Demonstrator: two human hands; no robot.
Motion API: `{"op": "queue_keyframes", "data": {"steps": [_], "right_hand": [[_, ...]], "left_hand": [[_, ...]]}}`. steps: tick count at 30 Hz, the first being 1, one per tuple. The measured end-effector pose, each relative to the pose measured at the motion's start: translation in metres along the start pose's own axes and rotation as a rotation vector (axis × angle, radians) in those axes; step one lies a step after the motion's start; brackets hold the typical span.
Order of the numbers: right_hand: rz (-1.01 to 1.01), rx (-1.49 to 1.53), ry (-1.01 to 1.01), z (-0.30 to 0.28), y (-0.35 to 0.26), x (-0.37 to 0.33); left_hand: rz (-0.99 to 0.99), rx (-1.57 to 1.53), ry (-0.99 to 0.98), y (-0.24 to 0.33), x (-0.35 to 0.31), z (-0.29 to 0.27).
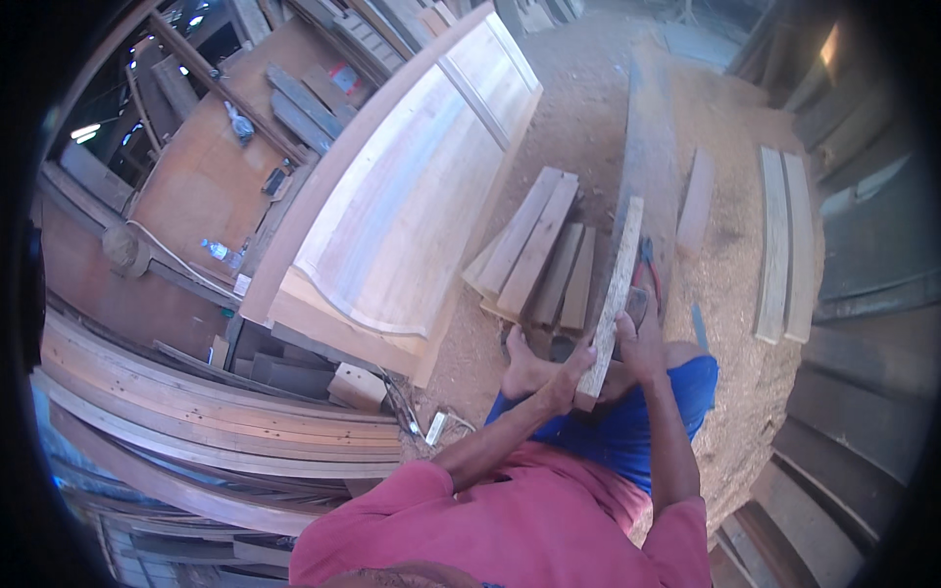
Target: The person sits on the floor and smooths the edges of small wooden planks using a sanding block. They handle the planks one at a time, rubbing the sanding block along the edges and surfaces, then placing the finished pieces aside.
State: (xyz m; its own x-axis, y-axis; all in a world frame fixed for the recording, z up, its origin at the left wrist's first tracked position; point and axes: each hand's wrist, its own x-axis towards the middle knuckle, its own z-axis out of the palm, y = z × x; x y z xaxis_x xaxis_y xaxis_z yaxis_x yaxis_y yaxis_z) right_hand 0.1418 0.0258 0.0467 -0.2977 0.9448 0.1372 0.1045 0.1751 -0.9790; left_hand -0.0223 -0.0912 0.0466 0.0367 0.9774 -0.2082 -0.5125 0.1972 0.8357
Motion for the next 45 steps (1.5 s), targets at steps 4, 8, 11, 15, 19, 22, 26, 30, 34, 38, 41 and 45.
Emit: {"op": "queue_keyframes", "data": {"steps": [4,8,11,15,19,22,26,30,34,38,41,45], "right_hand": [[0.096,0.305,-0.024,-0.014,-0.005,0.021],[0.268,0.520,0.096,-0.035,0.006,0.017],[0.356,0.690,0.193,-0.055,0.037,0.020],[0.411,0.990,0.305,-0.069,0.068,0.021],[0.508,1.060,0.359,-0.073,0.068,0.020],[0.457,1.091,0.346,-0.070,0.058,0.015],[0.433,1.111,0.318,-0.067,0.043,0.013],[0.441,1.097,0.353,-0.067,0.045,0.015],[0.441,1.069,0.362,-0.068,0.051,0.015],[0.399,1.028,0.339,-0.068,0.058,0.016],[0.400,1.009,0.372,-0.066,0.060,0.018],[0.433,1.042,0.343,-0.068,0.066,0.019]], "left_hand": [[-0.034,0.016,-0.010,-0.001,-0.005,0.012],[-0.079,0.050,0.067,-0.043,0.006,-0.023],[-0.097,0.073,0.032,-0.045,0.007,-0.028],[-0.112,0.225,0.086,0.027,-0.010,0.026],[-0.062,0.153,0.013,0.024,0.012,0.018],[-0.061,0.046,-0.032,0.014,0.028,0.028],[-0.093,-0.031,-0.015,0.006,0.027,0.034],[-0.110,-0.023,-0.007,0.000,0.028,0.034],[-0.127,-0.032,-0.032,-0.002,0.027,0.030],[-0.147,-0.040,-0.022,0.000,0.025,0.029],[-0.165,-0.034,-0.007,-0.002,0.022,0.025],[-0.212,0.009,0.013,0.009,0.016,0.029]]}}
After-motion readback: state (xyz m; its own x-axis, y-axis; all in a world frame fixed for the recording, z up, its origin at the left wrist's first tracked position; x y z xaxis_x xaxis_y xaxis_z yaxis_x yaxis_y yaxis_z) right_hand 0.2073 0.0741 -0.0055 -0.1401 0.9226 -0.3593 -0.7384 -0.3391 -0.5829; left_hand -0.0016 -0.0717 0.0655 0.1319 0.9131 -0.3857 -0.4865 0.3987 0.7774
